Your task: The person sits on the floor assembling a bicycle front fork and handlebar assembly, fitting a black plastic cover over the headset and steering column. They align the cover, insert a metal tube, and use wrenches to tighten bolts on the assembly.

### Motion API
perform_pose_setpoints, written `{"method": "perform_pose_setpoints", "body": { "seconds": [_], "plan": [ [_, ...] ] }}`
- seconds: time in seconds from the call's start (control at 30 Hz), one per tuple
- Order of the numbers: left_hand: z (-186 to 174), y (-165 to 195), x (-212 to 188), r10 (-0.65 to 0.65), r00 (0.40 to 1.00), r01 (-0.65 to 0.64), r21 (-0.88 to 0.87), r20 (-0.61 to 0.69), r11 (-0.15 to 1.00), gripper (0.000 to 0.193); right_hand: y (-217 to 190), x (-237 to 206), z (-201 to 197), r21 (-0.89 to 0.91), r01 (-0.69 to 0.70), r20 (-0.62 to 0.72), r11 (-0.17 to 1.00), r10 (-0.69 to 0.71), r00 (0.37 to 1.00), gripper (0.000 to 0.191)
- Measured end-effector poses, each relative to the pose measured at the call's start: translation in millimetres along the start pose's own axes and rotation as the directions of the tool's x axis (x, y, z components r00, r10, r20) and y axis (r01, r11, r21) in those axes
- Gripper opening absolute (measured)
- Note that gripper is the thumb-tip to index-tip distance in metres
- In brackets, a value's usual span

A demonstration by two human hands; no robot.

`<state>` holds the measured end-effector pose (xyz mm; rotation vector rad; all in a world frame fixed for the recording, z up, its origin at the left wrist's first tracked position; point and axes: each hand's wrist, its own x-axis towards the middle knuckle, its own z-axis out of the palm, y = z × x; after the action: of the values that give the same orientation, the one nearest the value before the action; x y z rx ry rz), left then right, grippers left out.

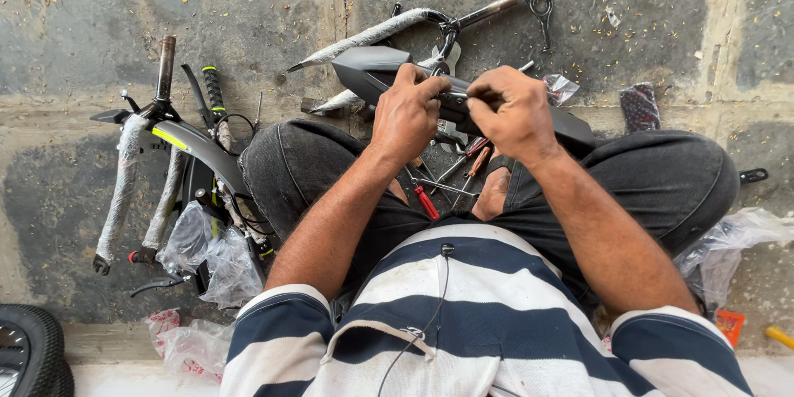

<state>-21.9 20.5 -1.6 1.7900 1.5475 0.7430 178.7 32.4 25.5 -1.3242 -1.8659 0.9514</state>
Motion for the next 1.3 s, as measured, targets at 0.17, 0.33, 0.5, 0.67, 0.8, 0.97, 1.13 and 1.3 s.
{"method": "perform_pose_setpoints", "body": {
  "seconds": [0.17,0.33,0.5,0.67,0.8,0.97,1.13,1.3],
  "plan": [
    [-2.7,-1.5,0.1,-0.037,0.999,0.037,-0.001,0.017,0.999,0.031,8.3,-8.1,-5.0,0.201,-0.122,-0.021,0.972,0.129,0.991,0.008],
    [0.3,1.0,-0.5,-0.013,1.0,0.014,-0.005,0.022,1.0,0.03,15.3,-10.5,2.5,0.174,-0.099,-0.024,0.98,0.105,0.994,0.011],
    [-0.9,-0.4,-1.3,-0.032,0.999,0.032,-0.01,0.036,0.999,0.032,10.4,-10.1,13.1,0.275,-0.149,-0.04,0.95,0.166,0.985,0.021],
    [-4.1,-2.5,-0.4,-0.083,0.996,0.086,-0.051,0.045,0.995,0.033,2.1,-7.0,10.1,0.049,0.041,-0.038,0.998,-0.039,0.998,0.023],
    [-3.3,-4.2,1.2,-0.06,0.998,0.062,-0.053,0.028,0.997,0.033,0.6,-4.3,7.5,0.03,0.15,-0.024,0.988,-0.15,0.988,0.026],
    [-0.1,-4.3,0.8,-0.035,0.998,0.037,-0.041,0.047,0.998,0.035,3.7,-1.2,13.7,-0.016,0.103,0.036,0.995,-0.103,0.994,0.025],
    [-2.9,-0.2,1.2,-0.071,0.997,0.073,-0.075,0.027,0.995,0.046,0.6,5.5,19.9,-0.16,0.234,-0.014,0.959,-0.24,0.971,0.037],
    [-10.6,-1.8,0.3,-0.1,0.995,0.101,-0.062,0.023,0.993,0.054,-5.2,16.9,2.4,-0.072,0.081,-0.024,0.994,-0.083,0.996,0.034]
  ]
}}
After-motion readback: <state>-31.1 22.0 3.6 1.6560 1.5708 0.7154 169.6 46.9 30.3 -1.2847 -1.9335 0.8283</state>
